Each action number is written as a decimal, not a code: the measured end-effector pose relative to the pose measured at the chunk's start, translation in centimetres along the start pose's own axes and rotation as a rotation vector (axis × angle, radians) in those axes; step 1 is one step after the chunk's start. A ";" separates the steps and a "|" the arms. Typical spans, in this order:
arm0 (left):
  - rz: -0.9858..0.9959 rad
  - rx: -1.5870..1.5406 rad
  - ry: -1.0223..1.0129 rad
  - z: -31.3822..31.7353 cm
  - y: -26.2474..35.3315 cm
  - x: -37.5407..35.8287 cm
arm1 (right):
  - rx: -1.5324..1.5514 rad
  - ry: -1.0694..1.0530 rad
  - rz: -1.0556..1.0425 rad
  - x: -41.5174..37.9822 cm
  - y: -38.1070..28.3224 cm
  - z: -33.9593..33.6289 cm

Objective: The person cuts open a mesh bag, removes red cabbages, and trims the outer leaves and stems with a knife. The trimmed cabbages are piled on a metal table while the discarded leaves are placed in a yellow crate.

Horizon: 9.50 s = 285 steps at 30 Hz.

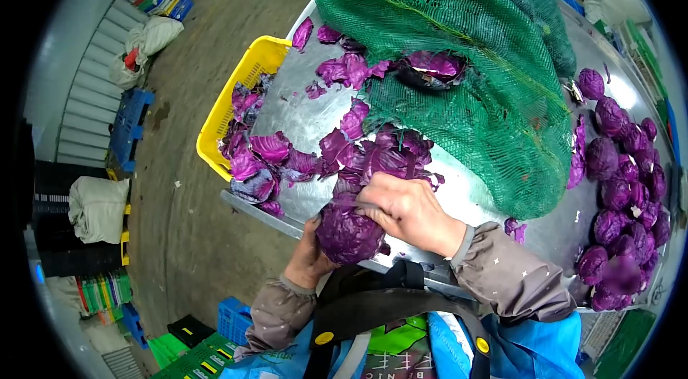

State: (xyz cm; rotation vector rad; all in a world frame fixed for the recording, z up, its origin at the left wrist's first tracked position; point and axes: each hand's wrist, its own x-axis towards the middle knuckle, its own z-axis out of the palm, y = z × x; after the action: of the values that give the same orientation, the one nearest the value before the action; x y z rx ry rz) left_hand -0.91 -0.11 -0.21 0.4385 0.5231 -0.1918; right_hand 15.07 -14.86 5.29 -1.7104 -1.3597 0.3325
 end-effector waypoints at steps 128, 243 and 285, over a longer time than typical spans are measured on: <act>0.785 2.660 -0.385 13.3 2.0 28.1 | -0.296 0.440 0.542 -6.6 22.8 -17.3; 0.673 1.112 0.365 -0.4 0.1 4.9 | -0.129 0.110 0.461 -3.2 3.4 1.2; 0.882 1.353 0.480 -0.5 -0.3 4.2 | -0.520 0.027 0.611 -2.4 5.6 2.4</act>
State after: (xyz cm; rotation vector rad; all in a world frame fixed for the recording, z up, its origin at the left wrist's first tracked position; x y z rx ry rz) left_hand 2.40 -0.42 -2.86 2.0142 0.5606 0.4790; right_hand 16.16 -15.78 -1.16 -2.5508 -0.9151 0.3038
